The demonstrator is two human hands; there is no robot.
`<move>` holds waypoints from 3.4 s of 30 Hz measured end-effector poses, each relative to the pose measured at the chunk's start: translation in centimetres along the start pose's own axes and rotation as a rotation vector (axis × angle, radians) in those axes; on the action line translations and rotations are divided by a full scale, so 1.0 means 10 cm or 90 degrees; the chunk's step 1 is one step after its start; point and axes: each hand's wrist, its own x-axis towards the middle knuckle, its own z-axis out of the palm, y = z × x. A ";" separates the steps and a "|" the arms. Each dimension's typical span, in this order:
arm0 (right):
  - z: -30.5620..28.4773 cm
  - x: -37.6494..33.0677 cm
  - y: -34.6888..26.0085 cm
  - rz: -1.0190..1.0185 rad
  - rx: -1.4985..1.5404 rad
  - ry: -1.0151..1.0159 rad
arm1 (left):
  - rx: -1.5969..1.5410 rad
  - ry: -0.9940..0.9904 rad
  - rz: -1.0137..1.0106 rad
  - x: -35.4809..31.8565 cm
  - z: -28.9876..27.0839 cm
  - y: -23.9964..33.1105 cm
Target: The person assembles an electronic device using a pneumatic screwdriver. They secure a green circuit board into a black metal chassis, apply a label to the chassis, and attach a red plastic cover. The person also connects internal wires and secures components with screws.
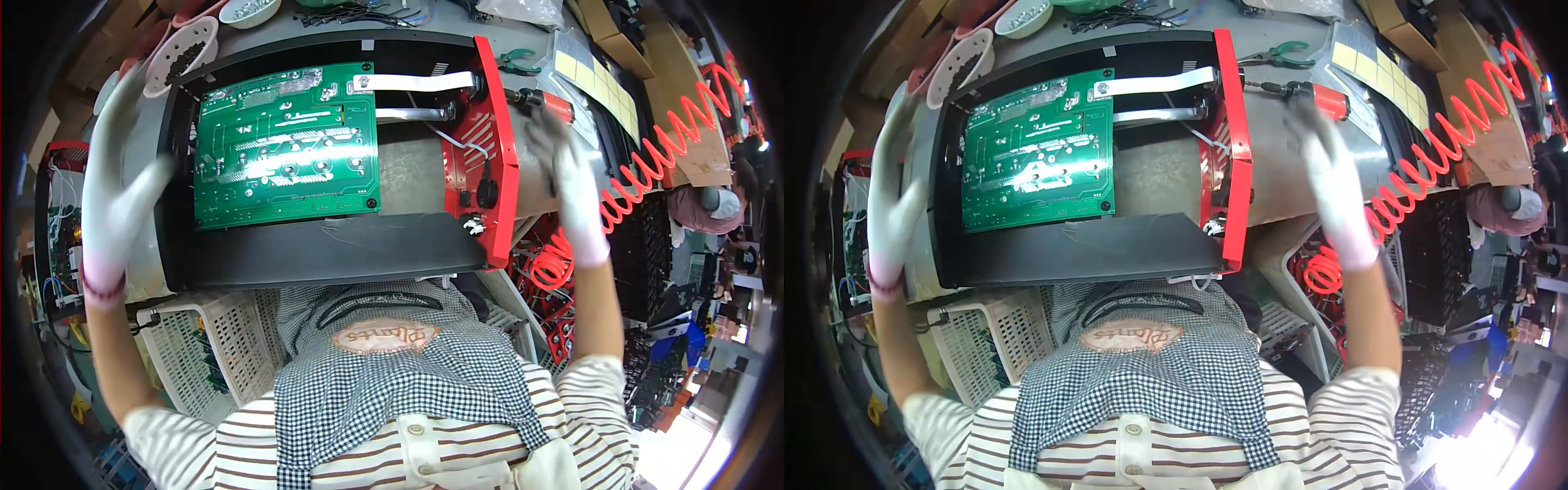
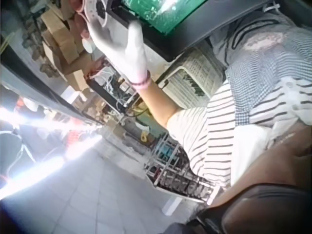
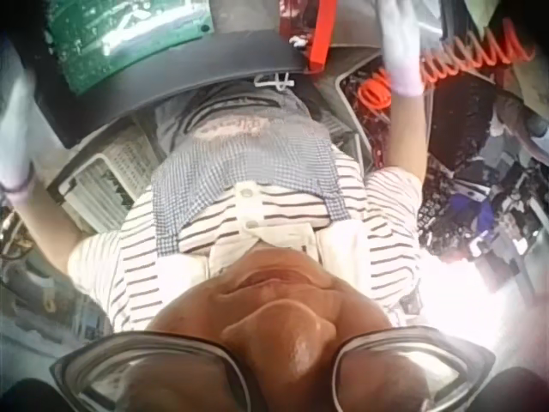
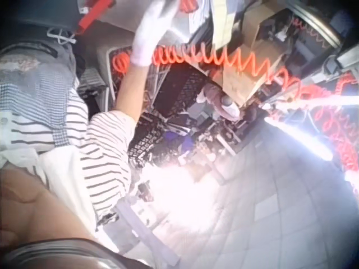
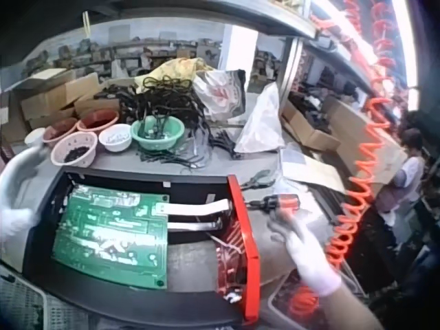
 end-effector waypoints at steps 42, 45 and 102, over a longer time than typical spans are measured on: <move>0.33 1.06 -0.74 -0.434 -0.318 0.146 | -0.164 0.213 -0.181 -0.19 -0.11 0.09; 0.35 1.02 -0.97 -0.515 -0.338 0.108 | -0.181 0.397 -0.087 -0.30 0.02 0.39; 1.55 0.95 -0.73 -0.280 -0.121 0.138 | -0.030 -0.055 0.129 0.49 -0.10 0.54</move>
